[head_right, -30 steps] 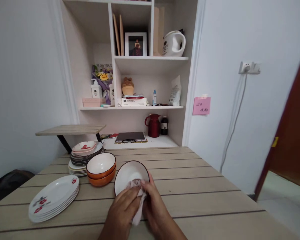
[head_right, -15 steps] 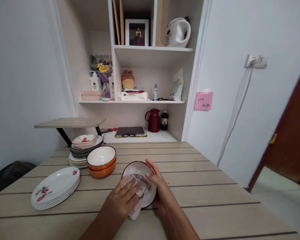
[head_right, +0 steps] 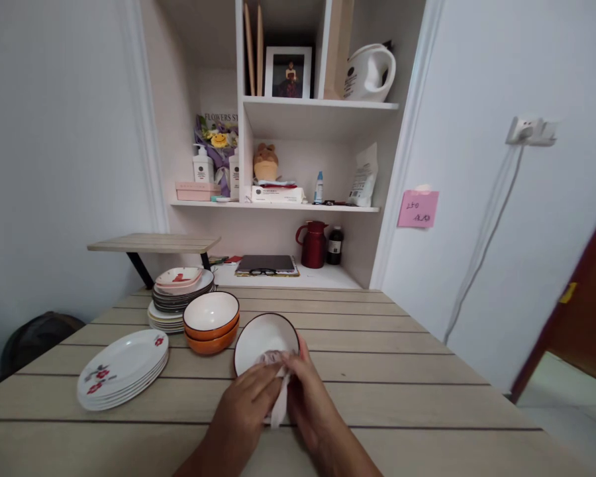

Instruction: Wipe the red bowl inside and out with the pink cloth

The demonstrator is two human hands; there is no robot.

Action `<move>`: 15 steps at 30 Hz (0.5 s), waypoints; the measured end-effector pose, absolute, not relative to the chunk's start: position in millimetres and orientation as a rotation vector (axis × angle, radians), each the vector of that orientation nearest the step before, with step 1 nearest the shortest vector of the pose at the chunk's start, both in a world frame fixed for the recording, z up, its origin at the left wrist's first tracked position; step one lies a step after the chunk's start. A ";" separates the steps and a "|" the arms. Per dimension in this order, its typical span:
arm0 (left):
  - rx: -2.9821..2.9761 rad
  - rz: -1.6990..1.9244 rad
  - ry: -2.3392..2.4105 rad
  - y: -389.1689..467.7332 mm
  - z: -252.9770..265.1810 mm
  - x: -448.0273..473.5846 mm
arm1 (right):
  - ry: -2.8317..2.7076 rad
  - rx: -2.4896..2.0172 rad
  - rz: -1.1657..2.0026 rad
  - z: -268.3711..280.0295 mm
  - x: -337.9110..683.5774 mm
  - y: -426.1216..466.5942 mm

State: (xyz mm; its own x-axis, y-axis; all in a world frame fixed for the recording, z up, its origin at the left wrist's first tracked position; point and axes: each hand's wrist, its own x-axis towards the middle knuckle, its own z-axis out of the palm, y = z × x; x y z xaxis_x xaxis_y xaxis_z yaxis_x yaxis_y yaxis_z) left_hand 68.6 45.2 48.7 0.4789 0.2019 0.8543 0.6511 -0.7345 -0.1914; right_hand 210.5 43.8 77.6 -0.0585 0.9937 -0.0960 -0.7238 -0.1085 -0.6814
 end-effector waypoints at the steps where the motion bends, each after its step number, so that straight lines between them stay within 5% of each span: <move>1: -2.259 -1.203 -0.691 45.1 48.9 70.3 | -0.512 -0.685 1.577 75.2 211.0 45.0; 15: -2.224 -1.105 -0.666 61.4 36.8 63.4 | -0.811 -0.742 1.393 91.4 236.4 37.7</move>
